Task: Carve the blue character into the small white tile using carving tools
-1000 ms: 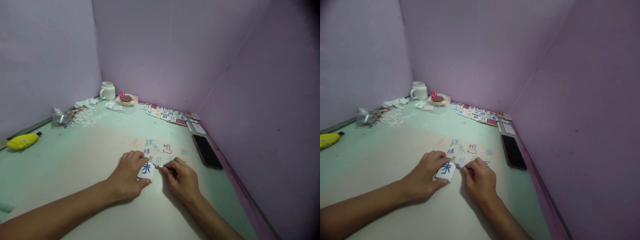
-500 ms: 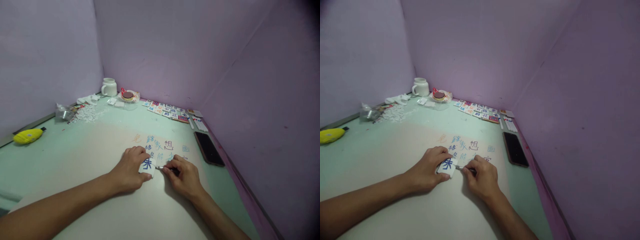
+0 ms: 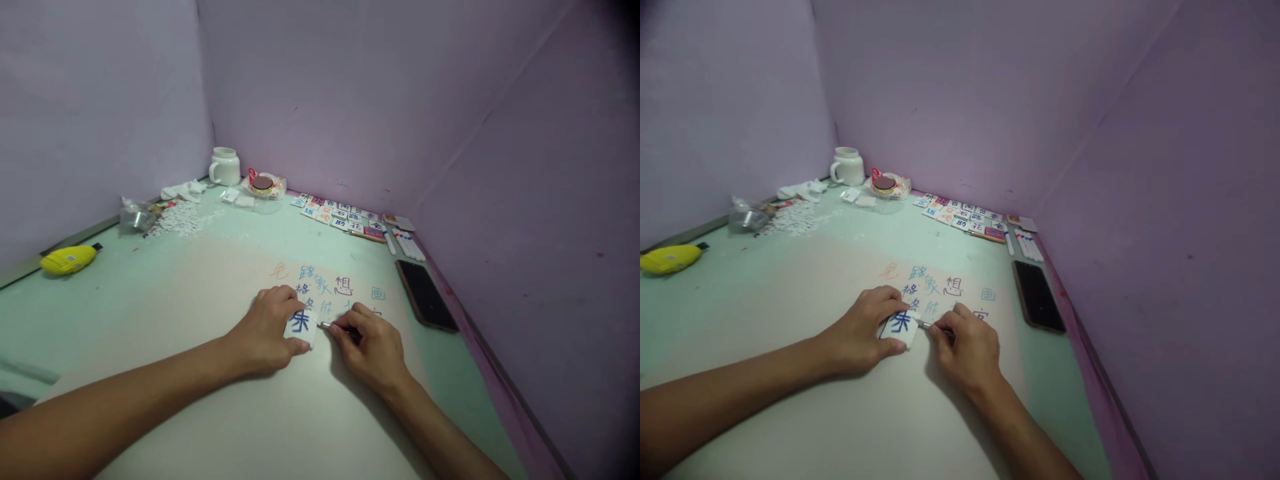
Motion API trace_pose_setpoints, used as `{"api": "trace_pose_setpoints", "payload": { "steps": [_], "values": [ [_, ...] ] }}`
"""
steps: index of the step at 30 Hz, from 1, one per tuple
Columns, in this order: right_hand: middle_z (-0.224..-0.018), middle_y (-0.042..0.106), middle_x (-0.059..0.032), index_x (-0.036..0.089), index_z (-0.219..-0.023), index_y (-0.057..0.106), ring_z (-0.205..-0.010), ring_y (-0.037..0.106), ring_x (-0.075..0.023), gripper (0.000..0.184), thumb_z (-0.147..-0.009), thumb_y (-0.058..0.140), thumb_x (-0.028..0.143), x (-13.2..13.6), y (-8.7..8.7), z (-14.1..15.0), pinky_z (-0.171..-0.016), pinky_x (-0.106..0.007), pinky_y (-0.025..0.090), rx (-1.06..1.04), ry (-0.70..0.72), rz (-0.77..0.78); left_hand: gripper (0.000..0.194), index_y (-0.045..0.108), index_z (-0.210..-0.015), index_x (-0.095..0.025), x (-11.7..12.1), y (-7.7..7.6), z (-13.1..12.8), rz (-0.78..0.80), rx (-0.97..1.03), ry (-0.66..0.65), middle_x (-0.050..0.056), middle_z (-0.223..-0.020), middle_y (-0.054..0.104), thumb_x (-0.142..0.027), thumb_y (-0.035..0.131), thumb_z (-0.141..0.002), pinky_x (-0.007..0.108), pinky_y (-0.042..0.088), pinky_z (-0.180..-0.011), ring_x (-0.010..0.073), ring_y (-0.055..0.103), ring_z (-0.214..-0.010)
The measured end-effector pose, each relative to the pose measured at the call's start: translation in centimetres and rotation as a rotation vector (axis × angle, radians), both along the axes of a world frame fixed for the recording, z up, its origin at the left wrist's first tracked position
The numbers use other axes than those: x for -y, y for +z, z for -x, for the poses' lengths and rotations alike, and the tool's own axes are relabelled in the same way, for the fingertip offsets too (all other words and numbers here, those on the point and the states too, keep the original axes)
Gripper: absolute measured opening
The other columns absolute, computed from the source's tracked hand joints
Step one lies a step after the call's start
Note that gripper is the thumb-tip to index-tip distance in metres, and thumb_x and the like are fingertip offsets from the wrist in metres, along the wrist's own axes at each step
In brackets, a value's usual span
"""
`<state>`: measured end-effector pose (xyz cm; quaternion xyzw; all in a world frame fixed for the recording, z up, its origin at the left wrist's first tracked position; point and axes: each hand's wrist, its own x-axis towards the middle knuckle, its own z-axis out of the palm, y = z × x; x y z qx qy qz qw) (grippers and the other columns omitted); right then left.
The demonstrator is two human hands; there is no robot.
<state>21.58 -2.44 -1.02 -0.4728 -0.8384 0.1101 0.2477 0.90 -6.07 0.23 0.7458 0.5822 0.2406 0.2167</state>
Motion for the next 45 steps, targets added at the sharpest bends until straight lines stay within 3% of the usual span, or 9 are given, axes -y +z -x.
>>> {"api": "trace_pose_setpoints", "payload": {
  "steps": [10, 14, 18, 25, 29, 35, 41, 45],
  "values": [
    [-0.062, 0.055, 0.0013, 0.02, -0.066, 0.065, -0.054, 0.051, -0.0127, 0.018, -0.079, 0.057, 0.029, 1.3, 0.9, -0.8, -0.052, -0.026, 0.033, -0.038, 0.098, 0.096, 0.047, 0.066, -0.108, -0.015, 0.0, 0.2, 0.0, 0.008, 0.002, 0.004, 0.011, -0.114, 0.056, -0.027, 0.077, -0.064, 0.049, 0.04, -0.099, 0.0304, 0.051, -0.107],
    [-0.066, 0.058, 0.0004, 0.021, -0.069, 0.066, -0.057, 0.054, -0.0131, 0.018, -0.081, 0.057, 0.03, 0.9, 0.4, -0.5, -0.054, -0.026, 0.037, -0.137, 0.007, 0.075, 0.045, 0.066, -0.106, -0.016, 0.0, 0.2, 0.1, 0.011, 0.0, 0.007, 0.01, -0.113, 0.056, -0.028, 0.078, -0.064, 0.049, 0.041, -0.098, 0.0307, 0.051, -0.107],
    [-0.07, 0.06, -0.0008, 0.021, -0.073, 0.068, -0.058, 0.054, -0.0139, 0.019, -0.083, 0.056, 0.031, 0.9, 0.0, 0.1, -0.053, -0.026, 0.035, -0.042, -0.052, 0.0, 0.045, 0.065, -0.106, -0.015, 0.0, 0.1, 0.0, 0.013, 0.001, 0.01, 0.01, -0.113, 0.057, -0.028, 0.077, -0.064, 0.049, 0.041, -0.097, 0.0305, 0.051, -0.106],
    [-0.062, 0.053, 0.0009, 0.019, -0.065, 0.064, -0.052, 0.049, -0.0123, 0.021, -0.081, 0.056, 0.029, 1.7, 0.7, -0.5, -0.05, -0.026, 0.032, -0.022, 0.084, 0.0, 0.046, 0.065, -0.105, -0.015, 0.0, 0.0, -0.1, 0.012, 0.007, 0.026, 0.011, -0.113, 0.056, -0.028, 0.079, -0.063, 0.049, 0.04, -0.099, 0.031, 0.051, -0.107],
    [-0.062, 0.053, 0.0016, 0.019, -0.065, 0.064, -0.053, 0.051, -0.0118, 0.018, -0.08, 0.059, 0.028, 1.3, 0.5, -1.2, -0.05, -0.024, 0.036, -0.175, 0.102, 0.04, 0.046, 0.066, -0.106, -0.013, 0.0, 0.2, 0.0, 0.001, 0.019, -0.029, 0.012, -0.112, 0.058, -0.023, 0.078, -0.064, 0.048, 0.043, -0.097, 0.0313, 0.053, -0.107],
    [-0.061, 0.056, 0.0007, 0.019, -0.066, 0.065, -0.054, 0.052, -0.0127, 0.02, -0.083, 0.06, 0.03, 0.1, -0.5, -1.7, -0.048, -0.023, 0.039, -0.336, -0.033, -0.065, 0.06, 0.054, -0.128, -0.012, 0.1, 0.1, 0.5, -0.073, 0.084, -0.13, 0.014, -0.135, 0.048, -0.006, 0.055, -0.068, 0.039, 0.039, -0.107, 0.0265, 0.047, -0.125],
    [-0.063, 0.059, 0.0009, 0.02, -0.067, 0.067, -0.054, 0.055, -0.0124, 0.018, -0.082, 0.061, 0.029, -0.1, -0.6, -1.5, -0.05, -0.023, 0.042, -0.336, -0.077, -0.094, 0.063, 0.056, -0.124, -0.008, 0.0, -0.1, -0.4, -0.109, -0.039, 0.015, 0.019, -0.122, 0.055, -0.035, 0.069, -0.069, 0.06, 0.033, -0.102, 0.039, 0.047, -0.117],
    [-0.065, 0.06, 0.0012, 0.02, -0.068, 0.068, -0.056, 0.056, -0.012, 0.016, -0.081, 0.061, 0.028, 0.0, -0.5, -1.3, -0.052, -0.023, 0.042, -0.319, -0.081, -0.081, 0.051, 0.058, -0.12, -0.01, -0.1, -0.1, -0.5, -0.098, -0.049, -0.039, 0.016, -0.114, 0.059, -0.022, 0.062, -0.071, 0.055, 0.037, -0.1, 0.0328, 0.051, -0.109]
  ]
}}
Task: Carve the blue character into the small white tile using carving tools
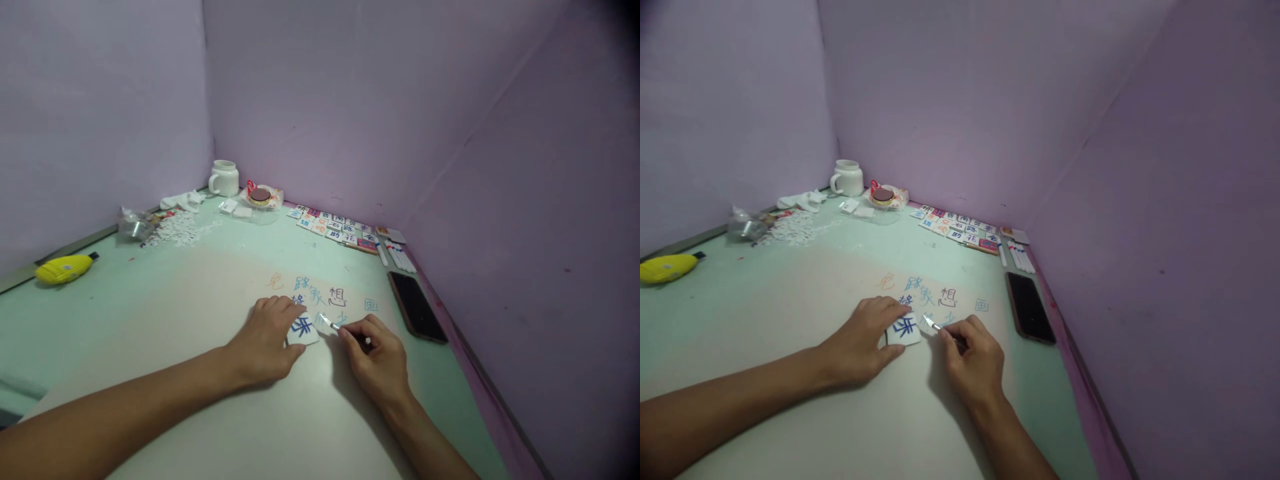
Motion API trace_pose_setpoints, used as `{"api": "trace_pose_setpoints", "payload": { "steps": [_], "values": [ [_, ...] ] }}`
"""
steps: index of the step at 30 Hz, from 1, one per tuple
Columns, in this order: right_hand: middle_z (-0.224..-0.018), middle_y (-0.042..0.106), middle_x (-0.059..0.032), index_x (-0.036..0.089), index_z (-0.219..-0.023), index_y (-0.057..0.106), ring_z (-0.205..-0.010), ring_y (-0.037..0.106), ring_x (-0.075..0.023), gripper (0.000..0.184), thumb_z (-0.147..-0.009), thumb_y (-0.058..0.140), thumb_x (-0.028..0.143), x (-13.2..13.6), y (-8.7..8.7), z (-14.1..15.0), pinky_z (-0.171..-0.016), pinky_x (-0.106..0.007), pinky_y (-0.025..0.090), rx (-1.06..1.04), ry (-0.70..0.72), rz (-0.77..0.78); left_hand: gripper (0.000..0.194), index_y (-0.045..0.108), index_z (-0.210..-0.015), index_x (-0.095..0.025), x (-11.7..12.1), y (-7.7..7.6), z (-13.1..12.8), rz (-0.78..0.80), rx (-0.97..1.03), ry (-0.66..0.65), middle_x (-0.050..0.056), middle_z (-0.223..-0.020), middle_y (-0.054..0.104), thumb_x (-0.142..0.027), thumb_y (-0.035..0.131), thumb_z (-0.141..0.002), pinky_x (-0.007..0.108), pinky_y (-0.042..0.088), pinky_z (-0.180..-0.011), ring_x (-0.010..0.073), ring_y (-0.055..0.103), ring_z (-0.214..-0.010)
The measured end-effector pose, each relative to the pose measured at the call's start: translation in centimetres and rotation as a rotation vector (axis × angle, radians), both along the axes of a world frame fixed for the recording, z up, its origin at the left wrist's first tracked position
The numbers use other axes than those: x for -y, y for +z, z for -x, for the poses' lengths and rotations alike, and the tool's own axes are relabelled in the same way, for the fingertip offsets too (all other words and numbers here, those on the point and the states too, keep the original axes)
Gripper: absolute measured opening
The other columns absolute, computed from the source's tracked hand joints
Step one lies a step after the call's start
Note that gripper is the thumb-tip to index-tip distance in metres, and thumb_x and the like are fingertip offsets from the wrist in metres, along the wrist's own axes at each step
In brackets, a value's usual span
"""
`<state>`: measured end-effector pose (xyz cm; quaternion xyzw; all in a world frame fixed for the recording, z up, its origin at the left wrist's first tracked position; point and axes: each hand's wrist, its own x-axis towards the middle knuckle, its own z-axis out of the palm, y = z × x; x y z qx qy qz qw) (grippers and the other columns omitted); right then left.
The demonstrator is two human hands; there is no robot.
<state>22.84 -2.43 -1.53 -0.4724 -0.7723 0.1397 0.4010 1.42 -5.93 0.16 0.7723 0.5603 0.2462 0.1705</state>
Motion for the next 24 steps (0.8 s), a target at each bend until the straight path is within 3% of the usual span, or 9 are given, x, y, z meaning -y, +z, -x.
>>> {"api": "trace_pose_setpoints", "payload": {
  "steps": [6, 12, 18, 24],
  "values": [
    [-0.066, 0.059, 0.0019, 0.021, -0.069, 0.068, -0.057, 0.056, -0.0114, 0.014, -0.079, 0.061, 0.028, 0.39, 0.44, 0.1, -0.054, -0.023, 0.041, 0.028, 0.007, 0.048, 0.064, 0.054, -0.124, -0.013, 0.17, -0.23, 0.82, -0.035, 0.035, -0.149, 0.013, -0.124, 0.057, -0.01, 0.052, -0.06, 0.05, 0.037, -0.103, 0.0291, 0.049, -0.117],
    [-0.068, 0.061, 0.0016, 0.021, -0.07, 0.069, -0.06, 0.057, -0.0123, 0.013, -0.078, 0.062, 0.029, 0.33, 0.54, 0.22, -0.056, -0.024, 0.041, 0.059, -0.013, 0.073, 0.054, 0.059, -0.119, -0.012, 0.29, 0.42, 0.4, 0.045, 0.014, -0.007, 0.015, -0.119, 0.056, -0.035, 0.064, -0.07, 0.055, 0.034, -0.103, 0.0341, 0.048, -0.115],
    [-0.069, 0.062, 0.0018, 0.022, -0.071, 0.069, -0.059, 0.058, -0.0122, 0.013, -0.079, 0.062, 0.03, 0.25, 0.58, 0.26, -0.055, -0.024, 0.041, 0.111, -0.023, 0.086, 0.049, 0.063, -0.112, -0.016, 0.26, 0.31, 0.08, 0.042, -0.024, 0.018, 0.011, -0.111, 0.058, -0.032, 0.071, -0.067, 0.052, 0.037, -0.099, 0.032, 0.05, -0.109],
    [-0.07, 0.063, 0.0023, 0.023, -0.073, 0.069, -0.059, 0.058, -0.0121, 0.013, -0.079, 0.061, 0.032, 0.17, 0.67, 0.72, -0.055, -0.024, 0.04, 0.159, -0.007, 0.062, 0.055, 0.055, -0.121, -0.018, 0.25, -0.07, 0.61, 0.02, 0.069, -0.025, 0.012, -0.122, 0.059, -0.027, 0.068, -0.068, 0.055, 0.037, -0.103, 0.0324, 0.051, -0.116]
  ]
}}
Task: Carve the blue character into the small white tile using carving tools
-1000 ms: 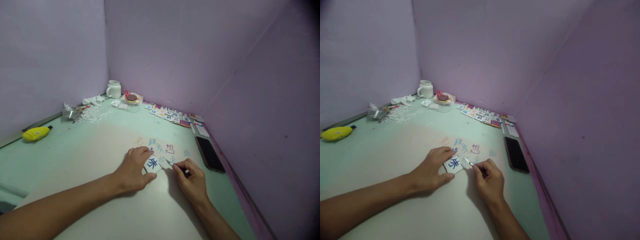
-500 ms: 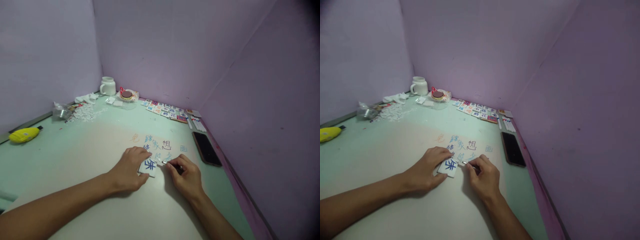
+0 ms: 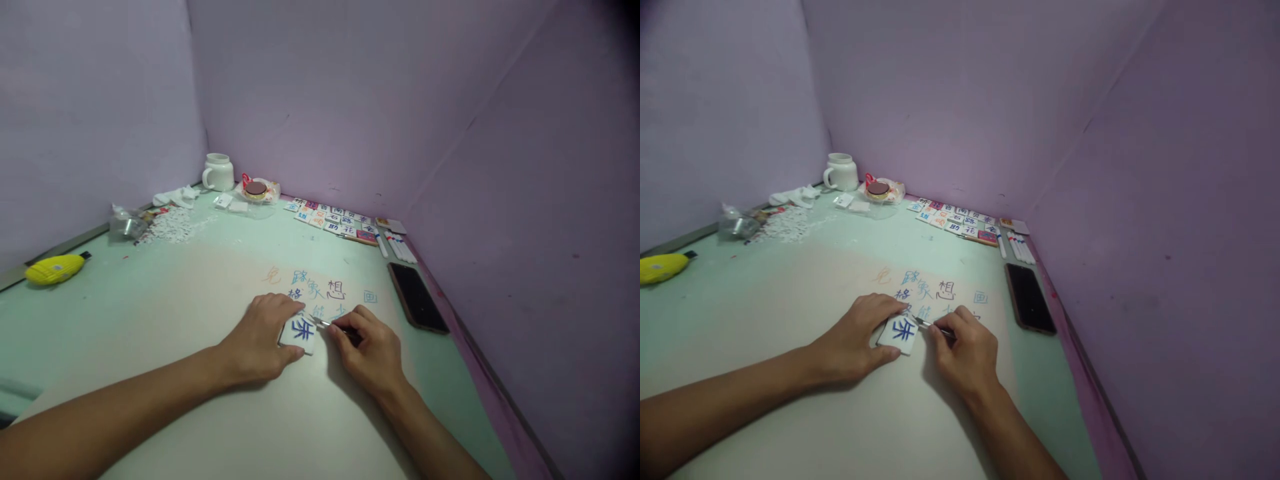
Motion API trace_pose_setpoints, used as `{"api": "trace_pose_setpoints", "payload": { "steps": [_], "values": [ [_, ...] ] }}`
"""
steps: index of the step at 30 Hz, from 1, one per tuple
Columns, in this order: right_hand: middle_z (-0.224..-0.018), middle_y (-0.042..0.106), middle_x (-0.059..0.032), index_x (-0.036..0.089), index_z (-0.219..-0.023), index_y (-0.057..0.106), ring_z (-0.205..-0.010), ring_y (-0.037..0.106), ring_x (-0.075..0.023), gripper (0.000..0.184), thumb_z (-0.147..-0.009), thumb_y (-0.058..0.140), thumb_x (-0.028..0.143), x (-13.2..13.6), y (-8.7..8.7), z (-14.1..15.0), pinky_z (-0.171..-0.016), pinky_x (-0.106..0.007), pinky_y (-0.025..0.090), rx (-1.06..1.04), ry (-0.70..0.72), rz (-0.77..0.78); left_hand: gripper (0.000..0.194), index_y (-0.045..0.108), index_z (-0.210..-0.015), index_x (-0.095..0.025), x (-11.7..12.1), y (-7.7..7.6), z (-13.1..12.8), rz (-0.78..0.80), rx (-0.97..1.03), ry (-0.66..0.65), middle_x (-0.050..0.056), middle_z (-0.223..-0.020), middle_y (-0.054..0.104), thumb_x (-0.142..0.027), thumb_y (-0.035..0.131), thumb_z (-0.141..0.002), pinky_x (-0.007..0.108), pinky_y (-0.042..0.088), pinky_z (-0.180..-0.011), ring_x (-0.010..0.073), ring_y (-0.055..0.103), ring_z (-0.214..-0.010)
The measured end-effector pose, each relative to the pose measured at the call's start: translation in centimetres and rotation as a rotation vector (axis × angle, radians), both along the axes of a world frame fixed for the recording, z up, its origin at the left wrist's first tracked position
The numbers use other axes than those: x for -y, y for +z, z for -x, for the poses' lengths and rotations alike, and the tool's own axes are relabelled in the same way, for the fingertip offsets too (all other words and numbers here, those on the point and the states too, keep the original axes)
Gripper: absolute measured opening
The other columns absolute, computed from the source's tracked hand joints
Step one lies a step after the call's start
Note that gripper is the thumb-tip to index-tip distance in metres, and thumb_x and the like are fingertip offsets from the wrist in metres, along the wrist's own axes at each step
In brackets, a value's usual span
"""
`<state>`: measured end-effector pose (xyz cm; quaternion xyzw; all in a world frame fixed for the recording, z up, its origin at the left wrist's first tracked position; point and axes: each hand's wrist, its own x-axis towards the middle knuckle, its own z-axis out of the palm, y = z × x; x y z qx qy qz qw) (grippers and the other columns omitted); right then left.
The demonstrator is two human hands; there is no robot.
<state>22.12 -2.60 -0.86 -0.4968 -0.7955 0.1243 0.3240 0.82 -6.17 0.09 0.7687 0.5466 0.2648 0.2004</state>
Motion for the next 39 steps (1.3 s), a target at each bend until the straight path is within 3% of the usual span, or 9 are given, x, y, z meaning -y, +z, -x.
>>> {"api": "trace_pose_setpoints", "payload": {
  "steps": [6, 10, 12, 16, 21, 29, 34, 39],
  "values": [
    [-0.069, 0.063, 0.0023, 0.024, -0.072, 0.07, -0.059, 0.059, -0.0125, 0.015, -0.079, 0.061, 0.034, -0.3, -0.1, 0.0, -0.055, -0.024, 0.041, -0.017, -0.032, 0.005, 0.06, 0.042, -0.134, -0.013, 0.3, 0.1, 0.3, -0.007, 0.195, -0.086, 0.015, -0.137, 0.049, -0.023, 0.053, -0.076, 0.046, 0.04, -0.106, 0.0261, 0.047, -0.126],
    [-0.07, 0.063, 0.0017, 0.023, -0.072, 0.07, -0.06, 0.06, -0.0129, 0.015, -0.079, 0.061, 0.033, -0.2, -0.1, -0.1, -0.055, -0.024, 0.042, -0.034, -0.063, 0.002, 0.065, 0.051, -0.127, -0.01, 0.7, 0.6, -1.1, -0.034, -0.066, 0.022, 0.019, -0.127, 0.053, -0.04, 0.067, -0.071, 0.055, 0.038, -0.102, 0.0353, 0.047, -0.118],
    [-0.07, 0.063, 0.0017, 0.023, -0.072, 0.07, -0.06, 0.06, -0.0126, 0.016, -0.08, 0.061, 0.033, -0.2, -0.1, 0.0, -0.056, -0.024, 0.043, -0.035, -0.058, 0.0, 0.061, 0.056, -0.12, -0.011, 0.9, 0.8, -1.9, -0.025, -0.17, 0.036, 0.017, -0.116, 0.057, -0.043, 0.07, -0.07, 0.056, 0.039, -0.097, 0.0352, 0.05, -0.109],
    [-0.069, 0.061, 0.002, 0.022, -0.072, 0.069, -0.058, 0.059, -0.0118, 0.016, -0.081, 0.06, 0.032, -0.2, -0.1, 0.0, -0.054, -0.024, 0.041, -0.02, -0.014, 0.0, 0.051, 0.056, -0.12, -0.012, 1.0, 0.9, -1.7, -0.015, -0.198, 0.012, 0.014, -0.112, 0.057, -0.026, 0.062, -0.071, 0.052, 0.04, -0.095, 0.0314, 0.05, -0.104],
    [-0.07, 0.062, 0.0016, 0.023, -0.073, 0.069, -0.059, 0.059, -0.0124, 0.015, -0.081, 0.059, 0.031, -0.1, -0.2, 0.0, -0.055, -0.024, 0.041, -0.017, 0.005, 0.016, 0.061, 0.057, -0.118, -0.015, 1.0, 1.0, 0.1, 0.024, -0.173, -0.023, 0.012, -0.112, 0.055, -0.011, 0.056, -0.057, 0.051, 0.039, -0.097, 0.0307, 0.048, -0.105],
    [-0.068, 0.064, 0.0003, 0.024, -0.066, 0.068, -0.061, 0.06, -0.0155, 0.015, -0.078, 0.06, 0.03, -0.5, 0.9, 1.6, -0.055, -0.026, 0.043, -0.078, 0.01, 0.151, 0.044, 0.059, -0.112, -0.02, 0.5, 0.8, 1.8, 0.148, -0.048, -0.035, 0.01, -0.116, 0.052, -0.022, 0.059, -0.067, 0.047, 0.044, -0.096, 0.0291, 0.047, -0.109],
    [-0.068, 0.064, -0.0003, 0.022, -0.067, 0.068, -0.06, 0.058, -0.0149, 0.016, -0.078, 0.06, 0.031, -0.4, 0.5, 2.7, -0.056, -0.027, 0.043, -0.142, -0.041, 0.094, 0.039, 0.058, -0.112, -0.019, 1.0, 0.3, 2.1, 0.039, 0.01, -0.07, 0.01, -0.114, 0.054, -0.02, 0.059, -0.072, 0.046, 0.042, -0.099, 0.0277, 0.047, -0.109],
    [-0.068, 0.061, 0.0005, 0.021, -0.072, 0.069, -0.057, 0.057, -0.0128, 0.016, -0.08, 0.06, 0.032, 1.3, -0.3, 1.6, -0.055, -0.026, 0.041, -0.117, -0.035, 0.033, 0.041, 0.055, -0.117, -0.017, 2.3, -0.1, 0.9, -0.026, -0.002, -0.068, 0.011, -0.117, 0.052, -0.018, 0.058, -0.076, 0.046, 0.042, -0.099, 0.028, 0.045, -0.112]
  ]
}}
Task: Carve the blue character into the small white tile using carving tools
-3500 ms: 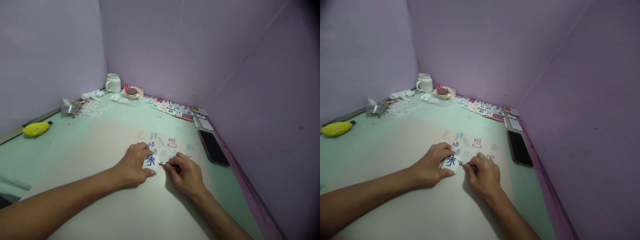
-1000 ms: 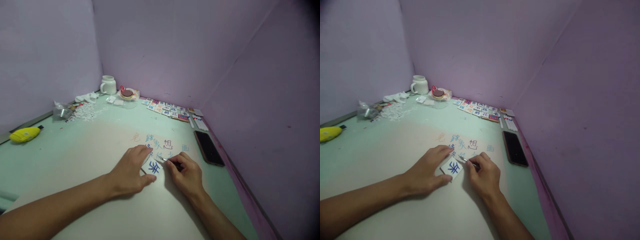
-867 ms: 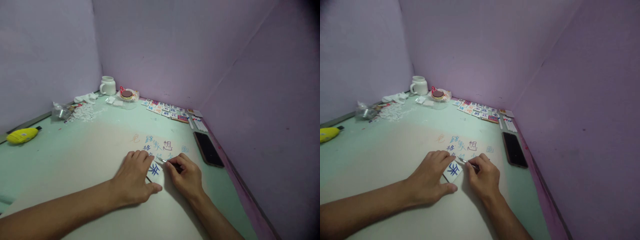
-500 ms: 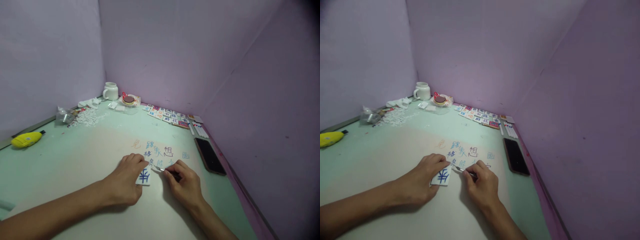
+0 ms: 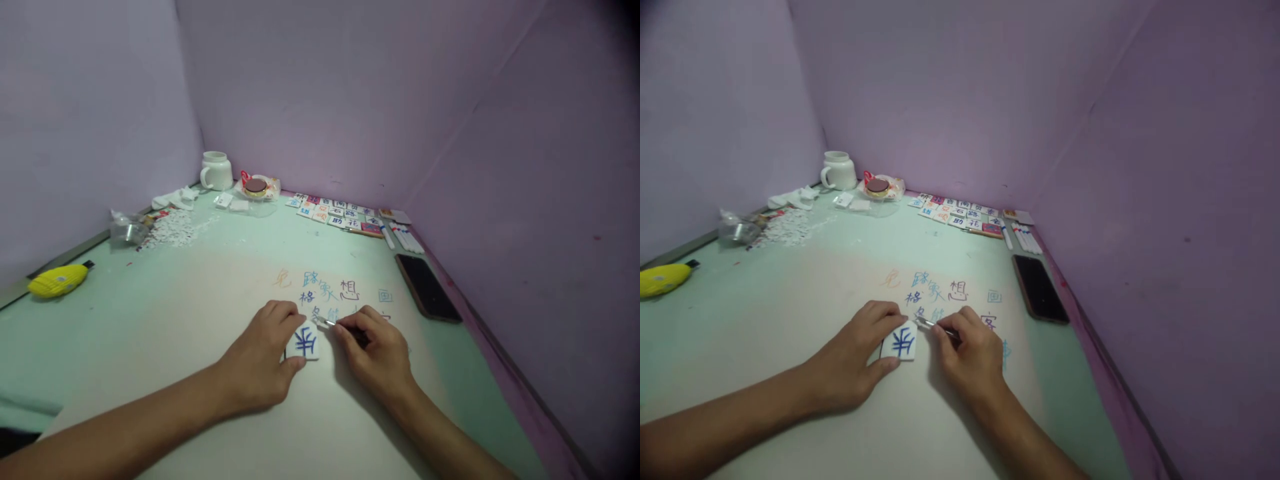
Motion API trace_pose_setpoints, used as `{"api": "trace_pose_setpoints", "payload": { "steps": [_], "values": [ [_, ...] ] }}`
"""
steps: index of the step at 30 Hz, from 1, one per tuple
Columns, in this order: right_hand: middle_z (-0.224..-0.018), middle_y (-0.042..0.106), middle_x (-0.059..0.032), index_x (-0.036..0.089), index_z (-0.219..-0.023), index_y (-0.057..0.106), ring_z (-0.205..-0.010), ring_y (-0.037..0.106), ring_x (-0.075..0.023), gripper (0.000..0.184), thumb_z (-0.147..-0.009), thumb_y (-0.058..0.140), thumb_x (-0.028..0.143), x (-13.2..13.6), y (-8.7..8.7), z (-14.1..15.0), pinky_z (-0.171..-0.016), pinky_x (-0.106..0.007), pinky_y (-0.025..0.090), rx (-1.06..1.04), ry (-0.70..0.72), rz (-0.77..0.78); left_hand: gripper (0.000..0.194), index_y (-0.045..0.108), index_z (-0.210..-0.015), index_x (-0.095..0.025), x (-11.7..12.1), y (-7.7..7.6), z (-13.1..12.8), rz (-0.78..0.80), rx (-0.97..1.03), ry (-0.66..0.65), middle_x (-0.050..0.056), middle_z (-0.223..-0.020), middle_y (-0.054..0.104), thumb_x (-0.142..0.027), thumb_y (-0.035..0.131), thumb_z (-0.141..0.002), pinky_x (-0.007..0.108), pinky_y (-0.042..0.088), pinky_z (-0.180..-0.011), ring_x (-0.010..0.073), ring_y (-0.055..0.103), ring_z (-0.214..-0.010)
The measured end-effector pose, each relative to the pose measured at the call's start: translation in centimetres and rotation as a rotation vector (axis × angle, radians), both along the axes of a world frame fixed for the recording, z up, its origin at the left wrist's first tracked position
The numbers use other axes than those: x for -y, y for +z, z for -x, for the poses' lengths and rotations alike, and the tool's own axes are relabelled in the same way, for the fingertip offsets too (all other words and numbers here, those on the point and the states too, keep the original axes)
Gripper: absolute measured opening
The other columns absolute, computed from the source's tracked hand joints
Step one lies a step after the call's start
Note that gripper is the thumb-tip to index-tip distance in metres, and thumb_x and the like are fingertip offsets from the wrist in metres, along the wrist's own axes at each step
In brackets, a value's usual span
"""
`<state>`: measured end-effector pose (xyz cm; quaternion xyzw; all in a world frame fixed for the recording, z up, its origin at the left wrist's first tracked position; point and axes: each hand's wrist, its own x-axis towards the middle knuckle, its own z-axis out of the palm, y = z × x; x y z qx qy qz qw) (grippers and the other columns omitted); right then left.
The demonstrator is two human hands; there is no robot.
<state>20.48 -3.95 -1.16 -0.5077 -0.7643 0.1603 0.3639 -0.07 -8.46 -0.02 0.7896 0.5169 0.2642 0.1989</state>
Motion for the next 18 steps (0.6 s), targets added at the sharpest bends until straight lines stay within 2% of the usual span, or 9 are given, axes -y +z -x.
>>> {"api": "trace_pose_setpoints", "payload": {
  "steps": [4, 8, 12, 18],
  "values": [
    [-0.067, 0.061, 0.0002, 0.021, -0.071, 0.07, -0.057, 0.056, -0.0128, 0.018, -0.081, 0.059, 0.031, 0.5, 0.2, -0.8, -0.055, -0.026, 0.042, -0.03, 0.0, 0.013, 0.04, 0.056, -0.115, -0.017, 0.3, 0.2, -0.7, 0.009, -0.053, 0.035, 0.011, -0.113, 0.054, -0.018, 0.058, -0.074, 0.049, 0.04, -0.097, 0.0283, 0.048, -0.106],
    [-0.068, 0.062, -0.0006, 0.021, -0.07, 0.069, -0.061, 0.058, -0.0138, 0.019, -0.081, 0.058, 0.031, -0.9, 0.6, -0.6, -0.058, -0.026, 0.044, -0.024, -0.002, 0.015, 0.035, 0.059, -0.11, -0.019, -0.9, 0.1, -0.3, -0.025, -0.116, 0.137, 0.009, -0.109, 0.056, -0.021, 0.058, -0.075, 0.05, 0.038, -0.094, 0.0285, 0.049, -0.104],
    [-0.07, 0.063, 0.0001, 0.022, -0.071, 0.069, -0.06, 0.058, -0.0136, 0.017, -0.081, 0.059, 0.032, -1.6, 0.5, -0.4, -0.057, -0.026, 0.042, 0.036, 0.034, 0.009, 0.038, 0.058, -0.114, -0.019, -1.5, -0.2, 0.3, -0.06, -0.118, 0.125, 0.009, -0.111, 0.055, -0.023, 0.057, -0.076, 0.048, 0.037, -0.094, 0.028, 0.048, -0.105],
    [-0.07, 0.064, 0.001, 0.023, -0.071, 0.07, -0.058, 0.057, -0.0131, 0.019, -0.083, 0.061, 0.035, -1.2, 0.2, -0.4, -0.056, -0.026, 0.039, 0.103, 0.033, -0.023, 0.036, 0.06, -0.109, -0.021, -1.4, -0.2, 0.1, -0.041, -0.101, 0.099, 0.008, -0.111, 0.055, -0.026, 0.062, -0.074, 0.048, 0.036, -0.095, 0.0283, 0.048, -0.106]
  ]
}}
